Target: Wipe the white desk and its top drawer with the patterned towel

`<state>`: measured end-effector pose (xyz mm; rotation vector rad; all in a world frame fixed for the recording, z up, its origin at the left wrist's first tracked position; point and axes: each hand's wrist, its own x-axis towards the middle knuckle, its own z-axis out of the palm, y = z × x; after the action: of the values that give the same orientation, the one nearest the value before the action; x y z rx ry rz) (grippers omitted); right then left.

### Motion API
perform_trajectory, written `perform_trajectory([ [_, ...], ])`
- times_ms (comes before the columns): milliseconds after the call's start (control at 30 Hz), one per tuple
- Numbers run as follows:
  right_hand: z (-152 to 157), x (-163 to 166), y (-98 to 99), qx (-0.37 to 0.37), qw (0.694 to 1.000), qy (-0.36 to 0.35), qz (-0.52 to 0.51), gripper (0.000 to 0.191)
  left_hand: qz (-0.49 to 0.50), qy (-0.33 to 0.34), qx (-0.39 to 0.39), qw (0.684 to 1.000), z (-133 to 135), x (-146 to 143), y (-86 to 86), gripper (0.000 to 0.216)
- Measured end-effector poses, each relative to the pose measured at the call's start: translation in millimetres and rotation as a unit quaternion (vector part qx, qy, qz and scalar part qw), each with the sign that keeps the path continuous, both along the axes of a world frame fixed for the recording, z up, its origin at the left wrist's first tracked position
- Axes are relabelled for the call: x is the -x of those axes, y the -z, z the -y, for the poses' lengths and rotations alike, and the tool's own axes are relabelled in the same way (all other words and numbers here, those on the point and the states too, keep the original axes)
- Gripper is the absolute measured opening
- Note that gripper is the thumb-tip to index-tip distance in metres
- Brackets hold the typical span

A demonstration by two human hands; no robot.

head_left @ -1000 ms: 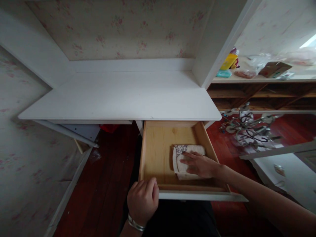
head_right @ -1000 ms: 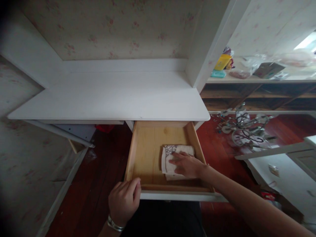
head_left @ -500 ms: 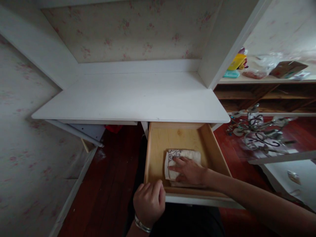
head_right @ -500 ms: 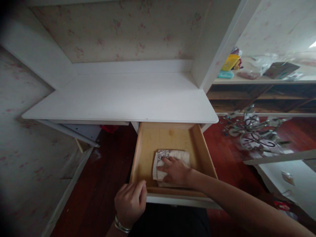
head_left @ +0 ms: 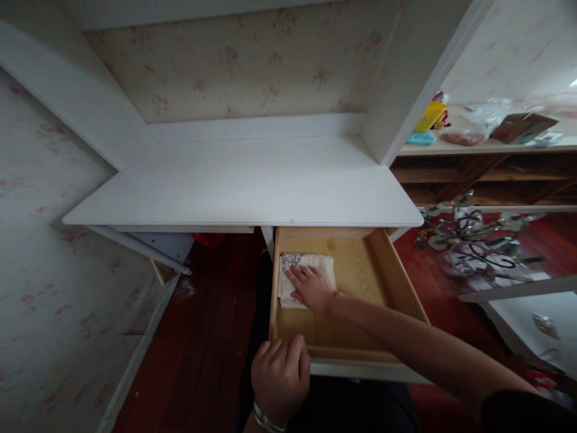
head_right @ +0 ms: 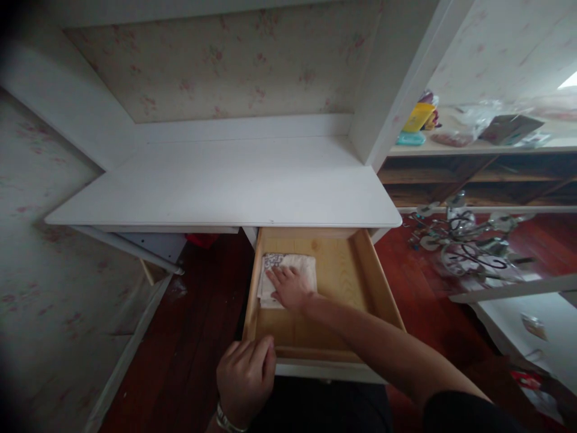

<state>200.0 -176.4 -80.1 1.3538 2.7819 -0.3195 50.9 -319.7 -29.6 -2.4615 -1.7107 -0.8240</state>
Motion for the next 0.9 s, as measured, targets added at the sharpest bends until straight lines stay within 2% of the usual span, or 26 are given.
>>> perform_trajectory([
  [167, -54, 4, 6.9, 0.017, 0.998, 0.061, 0.013, 0.059, 0.005, 0.008, 0.004, 1.0, 2, 1, 1.1, 0.018],
  [300, -72, -2, 10.6, 0.048, 0.996, 0.069, 0.021, 0.06, 0.003, 0.023, 0.022, 0.999, 6, 4, 0.7, 0.02],
  [433, -70, -33, 9.1, 0.065, 0.995, 0.076, 0.026, 0.062, 0.004, 0.025, 0.021, 0.999, 7, 6, 1.4, 0.019],
  [700, -57, -139, -9.6, 0.075, 0.98, 0.174, 0.06, 0.069, 0.001, 0.023, 0.003, 1.0, 7, 4, 2.6, 0.017],
  [800, -47, -155, -14.3, 0.089, 0.976, 0.183, 0.074, 0.07, 0.001, 0.028, -0.002, 1.0, 6, 4, 1.9, 0.016],
  [900, -31, -157, -16.1, 0.12, 0.976, 0.162, 0.079, 0.069, -0.001, 0.029, -0.005, 1.0, 5, 4, 0.5, 0.016],
])
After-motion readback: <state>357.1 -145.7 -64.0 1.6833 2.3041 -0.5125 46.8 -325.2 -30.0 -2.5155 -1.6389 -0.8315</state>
